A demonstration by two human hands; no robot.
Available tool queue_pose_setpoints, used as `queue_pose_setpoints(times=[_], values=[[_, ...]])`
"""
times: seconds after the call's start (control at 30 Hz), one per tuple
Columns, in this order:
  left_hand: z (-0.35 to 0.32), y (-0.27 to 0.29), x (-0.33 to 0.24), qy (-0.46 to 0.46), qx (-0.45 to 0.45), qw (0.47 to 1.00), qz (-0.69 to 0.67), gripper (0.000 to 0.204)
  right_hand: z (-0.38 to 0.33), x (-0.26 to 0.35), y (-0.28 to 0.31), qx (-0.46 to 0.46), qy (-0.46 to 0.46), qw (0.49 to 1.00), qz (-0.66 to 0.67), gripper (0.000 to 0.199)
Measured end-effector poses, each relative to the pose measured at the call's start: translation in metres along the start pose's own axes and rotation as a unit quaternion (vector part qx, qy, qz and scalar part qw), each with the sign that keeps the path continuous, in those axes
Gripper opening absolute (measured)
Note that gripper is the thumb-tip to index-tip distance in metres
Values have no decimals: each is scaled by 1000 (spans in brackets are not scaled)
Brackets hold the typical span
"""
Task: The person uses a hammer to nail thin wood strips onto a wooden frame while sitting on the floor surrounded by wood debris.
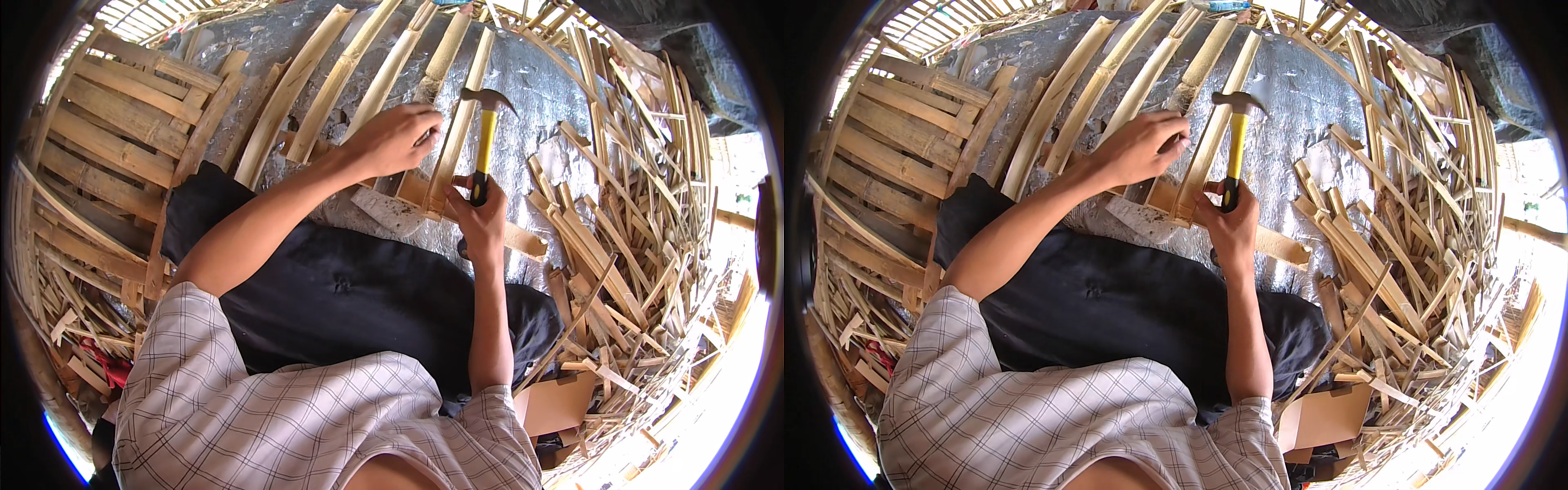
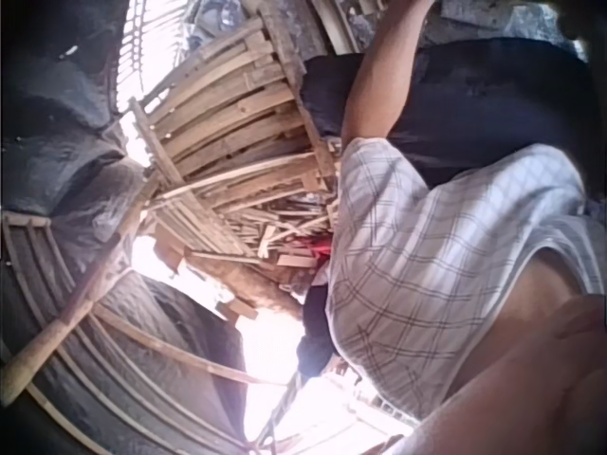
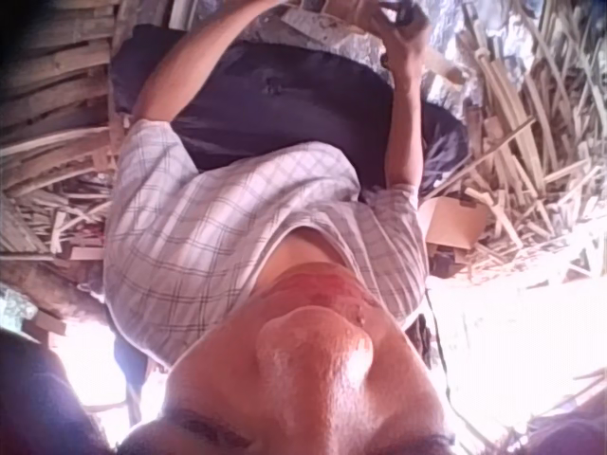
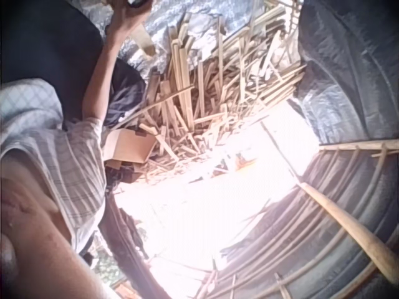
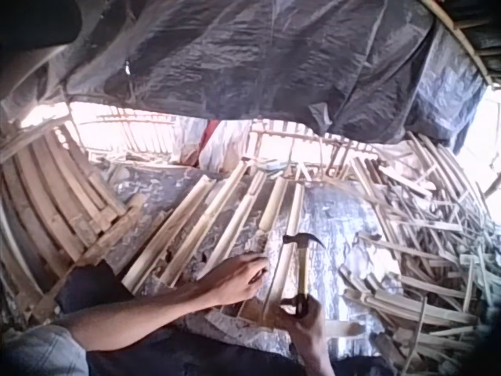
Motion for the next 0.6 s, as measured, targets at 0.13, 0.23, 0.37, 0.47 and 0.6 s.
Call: queue_pose_setpoints(times=[0.13, 0.23, 0.37, 0.47, 0.6], values=[[-10, 2, -11, 3, 0, 1000, -29, 32, -10, 30, 0, 17, -41, 986, 163, 30], [-8, 4, -15, 40, 58, 992, -109, 40, -13, 31, 4, 4, -12, 990, 139, 36], [-6, 2, -20, 79, 68, 971, -215, 42, -14, 35, 4, 28, 24, 998, 50, 35], [-8, 0, -11, 65, 19, 967, -247, 41, -12, 41, 6, 20, 66, 997, -39, 32], [-9, 31, 9, 104, 105, 981, -130, 32, -10, 44, 20, -91, 128, 971, -179, 26]])
Point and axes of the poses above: each hand's wrist, its own z-axis towards the middle knuckle, its own y-axis out of the back of the hand, x = y × z, the point moved 1 cm from there along z, towards the middle knuckle, and after that the axes turned 11 degrees about x, right-handed, at the moved point
